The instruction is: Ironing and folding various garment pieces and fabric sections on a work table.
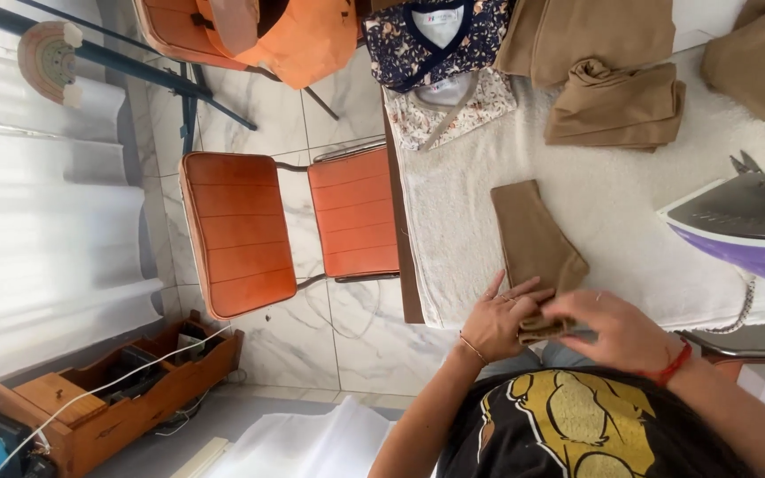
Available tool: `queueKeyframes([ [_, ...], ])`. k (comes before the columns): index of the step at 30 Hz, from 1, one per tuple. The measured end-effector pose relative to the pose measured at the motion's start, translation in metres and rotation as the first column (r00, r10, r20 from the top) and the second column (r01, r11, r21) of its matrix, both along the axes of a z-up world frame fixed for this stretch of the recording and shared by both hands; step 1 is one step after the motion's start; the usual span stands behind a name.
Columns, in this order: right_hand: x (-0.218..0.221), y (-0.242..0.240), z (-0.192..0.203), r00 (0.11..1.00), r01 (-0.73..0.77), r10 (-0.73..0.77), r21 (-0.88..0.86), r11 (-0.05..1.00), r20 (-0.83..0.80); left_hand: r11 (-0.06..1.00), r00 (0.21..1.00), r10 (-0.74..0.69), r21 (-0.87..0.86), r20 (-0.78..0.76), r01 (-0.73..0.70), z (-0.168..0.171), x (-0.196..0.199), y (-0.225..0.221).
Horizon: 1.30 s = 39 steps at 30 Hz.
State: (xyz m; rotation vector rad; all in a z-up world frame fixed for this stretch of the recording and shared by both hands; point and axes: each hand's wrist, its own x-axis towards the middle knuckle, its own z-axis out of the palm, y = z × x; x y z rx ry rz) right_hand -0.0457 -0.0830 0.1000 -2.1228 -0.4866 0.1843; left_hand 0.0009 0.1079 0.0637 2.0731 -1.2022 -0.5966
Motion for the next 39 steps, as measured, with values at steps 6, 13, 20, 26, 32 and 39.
queueKeyframes([
  [6, 0.007, -0.029, -0.073, 0.993, -0.021, 0.002, -0.159, 0.987, -0.118, 0.989, 0.997, 0.07, -0.13, -0.032, -0.074, -0.001, 0.012, -0.002],
  [13, 0.016, -0.018, -0.074, 0.803, 0.262, -0.319, -0.183, 0.948, -0.503, 0.812, 0.659, 0.54, 0.118, -0.524, -0.571, -0.026, 0.037, -0.023],
  [20, 0.019, -0.008, -0.111, 0.684, 0.515, -0.618, -0.342, 0.786, -0.388, 0.646, 0.48, 0.492, -0.065, -0.727, -0.761, -0.059, 0.047, -0.041],
  [26, 0.027, 0.001, -0.087, 0.678, 0.567, -0.694, -0.43, 0.703, -0.241, 0.527, 0.473, 0.841, 0.201, -0.263, -0.826, -0.021, 0.043, -0.046],
  [32, 0.027, 0.002, -0.09, 0.494, 0.631, -0.753, -0.417, 0.654, -0.433, 0.494, 0.416, 0.868, 0.563, -0.272, -0.662, -0.051, 0.044, -0.045],
  [39, 0.054, -0.005, 0.013, 0.071, 0.805, -0.293, -0.119, 0.581, -0.953, 0.669, 0.19, 0.677, 0.486, -0.711, -0.562, 0.067, 0.071, -0.064],
])
